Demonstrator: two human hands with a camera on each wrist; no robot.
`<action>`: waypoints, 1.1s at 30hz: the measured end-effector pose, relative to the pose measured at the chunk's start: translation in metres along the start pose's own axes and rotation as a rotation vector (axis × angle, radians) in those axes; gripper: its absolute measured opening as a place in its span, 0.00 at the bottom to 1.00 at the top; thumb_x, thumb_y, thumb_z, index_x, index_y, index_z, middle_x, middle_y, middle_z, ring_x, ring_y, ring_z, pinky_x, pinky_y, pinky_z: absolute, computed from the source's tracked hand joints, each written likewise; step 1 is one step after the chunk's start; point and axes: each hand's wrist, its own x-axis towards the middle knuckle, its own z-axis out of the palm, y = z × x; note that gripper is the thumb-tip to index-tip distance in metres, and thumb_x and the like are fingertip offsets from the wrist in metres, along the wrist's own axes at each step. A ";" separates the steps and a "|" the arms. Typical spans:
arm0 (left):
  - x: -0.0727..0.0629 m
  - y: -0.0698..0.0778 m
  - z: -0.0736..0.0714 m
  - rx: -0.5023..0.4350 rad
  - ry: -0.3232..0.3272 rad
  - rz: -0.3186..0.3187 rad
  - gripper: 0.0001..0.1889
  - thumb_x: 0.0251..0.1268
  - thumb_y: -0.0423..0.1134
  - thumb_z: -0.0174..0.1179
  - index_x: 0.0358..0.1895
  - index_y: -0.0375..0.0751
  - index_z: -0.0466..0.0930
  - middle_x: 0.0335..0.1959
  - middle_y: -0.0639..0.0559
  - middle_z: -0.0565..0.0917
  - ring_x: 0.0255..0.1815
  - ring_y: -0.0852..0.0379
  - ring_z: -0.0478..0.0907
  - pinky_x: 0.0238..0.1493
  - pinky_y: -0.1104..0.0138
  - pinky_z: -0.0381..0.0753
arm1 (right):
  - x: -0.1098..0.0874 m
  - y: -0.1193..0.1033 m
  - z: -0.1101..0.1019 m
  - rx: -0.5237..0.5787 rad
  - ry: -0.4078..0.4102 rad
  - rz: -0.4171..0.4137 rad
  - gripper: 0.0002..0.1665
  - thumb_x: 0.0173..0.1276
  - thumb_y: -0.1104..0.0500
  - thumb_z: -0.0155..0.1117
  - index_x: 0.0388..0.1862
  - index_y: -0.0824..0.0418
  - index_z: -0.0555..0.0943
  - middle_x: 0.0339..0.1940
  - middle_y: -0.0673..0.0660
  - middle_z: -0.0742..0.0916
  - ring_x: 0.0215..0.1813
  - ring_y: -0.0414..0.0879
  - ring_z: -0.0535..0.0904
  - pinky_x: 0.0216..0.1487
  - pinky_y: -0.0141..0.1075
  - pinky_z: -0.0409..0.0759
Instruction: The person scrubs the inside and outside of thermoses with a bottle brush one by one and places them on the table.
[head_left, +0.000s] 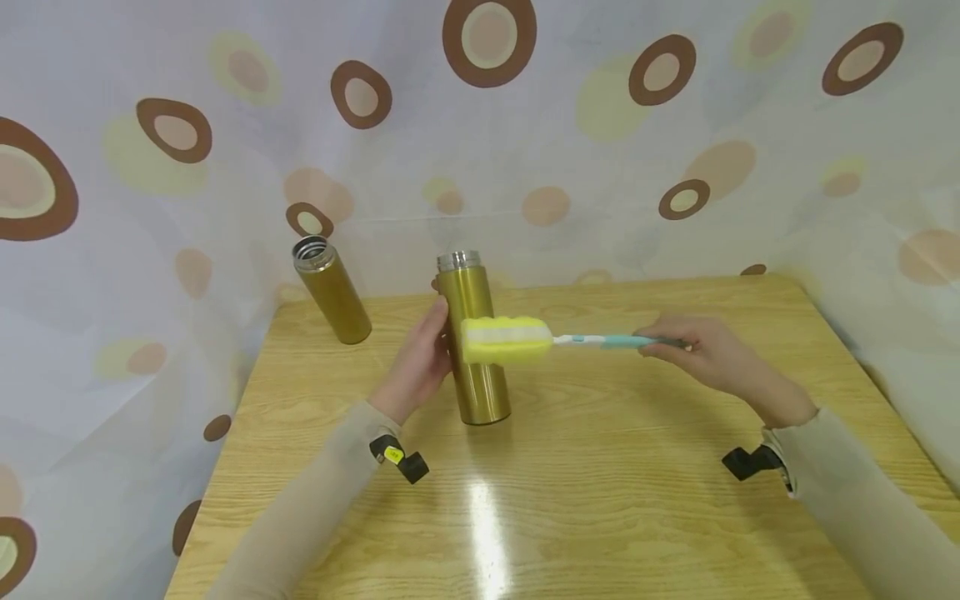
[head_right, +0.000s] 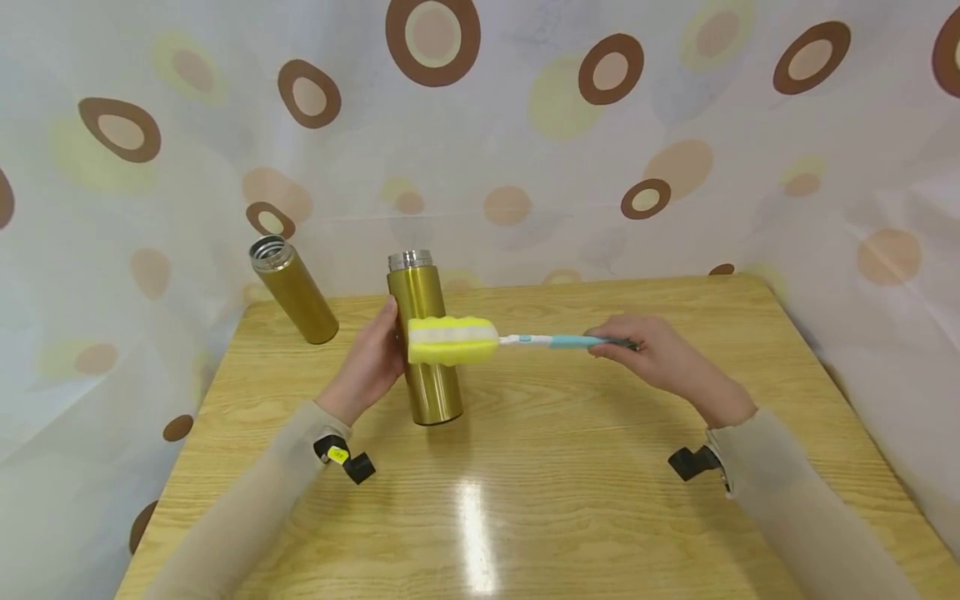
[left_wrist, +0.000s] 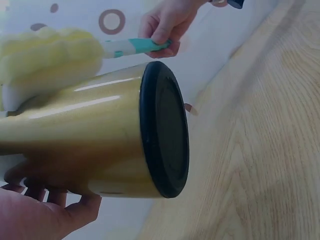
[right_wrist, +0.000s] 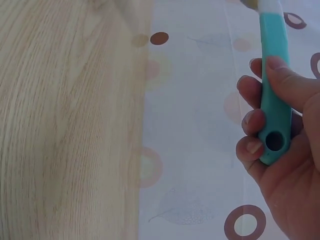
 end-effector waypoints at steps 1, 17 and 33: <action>0.001 0.002 0.000 -0.003 0.004 0.006 0.30 0.87 0.53 0.38 0.80 0.38 0.57 0.71 0.42 0.69 0.76 0.41 0.64 0.76 0.49 0.65 | 0.000 0.000 0.000 0.005 -0.011 -0.007 0.14 0.70 0.69 0.70 0.50 0.56 0.90 0.33 0.42 0.85 0.30 0.35 0.70 0.30 0.32 0.70; 0.007 0.008 -0.003 -0.085 0.026 0.044 0.28 0.87 0.53 0.41 0.82 0.49 0.55 0.69 0.47 0.70 0.70 0.47 0.69 0.74 0.51 0.68 | -0.002 0.008 0.004 0.036 -0.043 -0.196 0.17 0.63 0.74 0.72 0.48 0.60 0.90 0.32 0.40 0.84 0.27 0.32 0.66 0.24 0.28 0.67; 0.005 -0.012 0.002 -0.031 -0.166 -0.138 0.38 0.80 0.68 0.37 0.84 0.55 0.45 0.77 0.41 0.62 0.77 0.43 0.61 0.77 0.48 0.62 | 0.011 -0.007 -0.009 -0.121 0.241 -0.066 0.15 0.65 0.73 0.72 0.50 0.63 0.89 0.29 0.47 0.83 0.24 0.35 0.64 0.25 0.28 0.63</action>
